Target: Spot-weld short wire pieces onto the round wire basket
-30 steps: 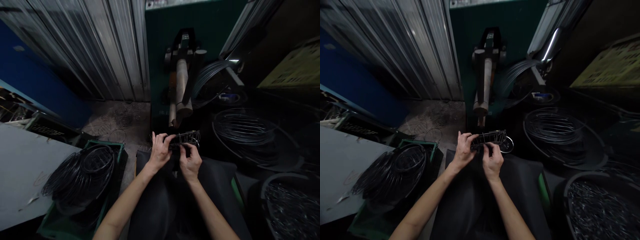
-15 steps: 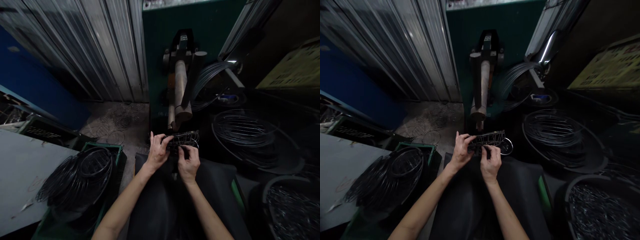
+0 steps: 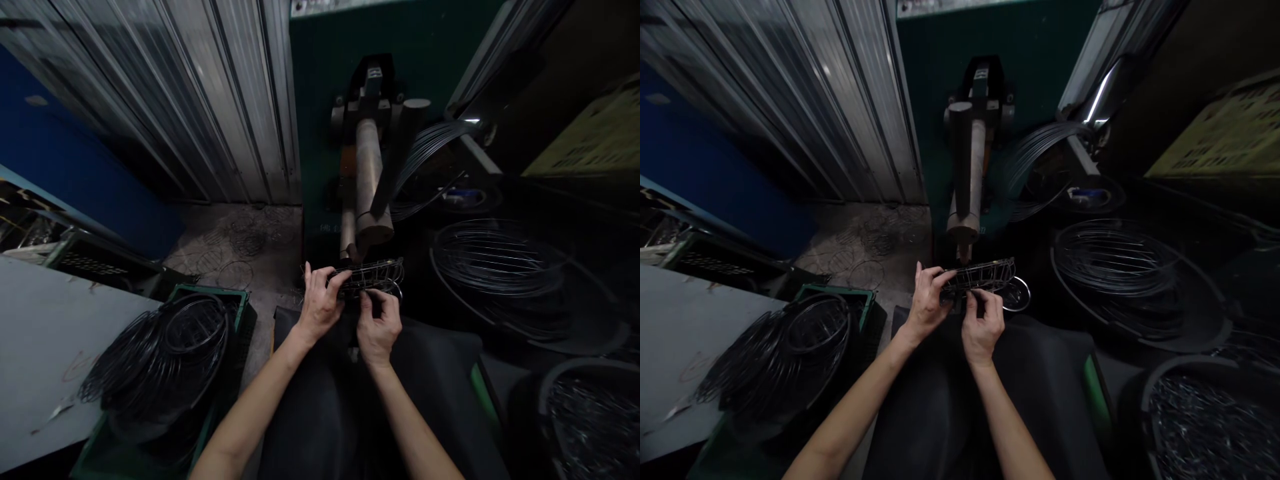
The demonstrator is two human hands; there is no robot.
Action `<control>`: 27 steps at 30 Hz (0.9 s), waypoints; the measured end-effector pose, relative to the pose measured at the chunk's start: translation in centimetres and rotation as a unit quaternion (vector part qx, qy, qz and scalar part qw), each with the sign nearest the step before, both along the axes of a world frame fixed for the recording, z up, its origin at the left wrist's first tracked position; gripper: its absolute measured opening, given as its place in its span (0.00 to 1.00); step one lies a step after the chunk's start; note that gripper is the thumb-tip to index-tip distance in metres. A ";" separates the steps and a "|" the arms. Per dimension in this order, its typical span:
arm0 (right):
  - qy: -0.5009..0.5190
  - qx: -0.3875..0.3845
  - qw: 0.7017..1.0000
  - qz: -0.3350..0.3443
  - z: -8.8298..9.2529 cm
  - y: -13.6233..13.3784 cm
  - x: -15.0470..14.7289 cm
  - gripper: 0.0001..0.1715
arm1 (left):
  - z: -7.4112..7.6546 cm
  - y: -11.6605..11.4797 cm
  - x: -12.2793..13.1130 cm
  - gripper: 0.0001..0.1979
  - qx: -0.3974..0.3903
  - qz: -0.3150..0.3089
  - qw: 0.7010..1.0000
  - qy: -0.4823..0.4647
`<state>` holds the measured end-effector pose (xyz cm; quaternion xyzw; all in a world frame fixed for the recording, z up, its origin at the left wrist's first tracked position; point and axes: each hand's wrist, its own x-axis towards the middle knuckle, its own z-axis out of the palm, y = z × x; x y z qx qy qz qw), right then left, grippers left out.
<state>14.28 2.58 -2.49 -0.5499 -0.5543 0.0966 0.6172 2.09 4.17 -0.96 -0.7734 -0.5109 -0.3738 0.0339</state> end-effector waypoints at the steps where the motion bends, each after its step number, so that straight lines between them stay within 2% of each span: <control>1: 0.002 0.001 1.000 0.001 0.0 0.1 0.0 0.07 | 0.0 0.1 0.0 0.32 0.002 -0.001 1.000 -0.002; 15: 0.006 -0.005 1.000 0.009 -0.6 1.0 -0.1 0.08 | -1.0 1.2 -0.5 0.31 0.013 -0.013 1.000 -0.014; 27: -0.012 -0.032 0.999 0.002 -0.4 1.7 0.0 0.15 | -1.2 1.9 -0.5 0.29 0.008 -0.010 1.000 -0.017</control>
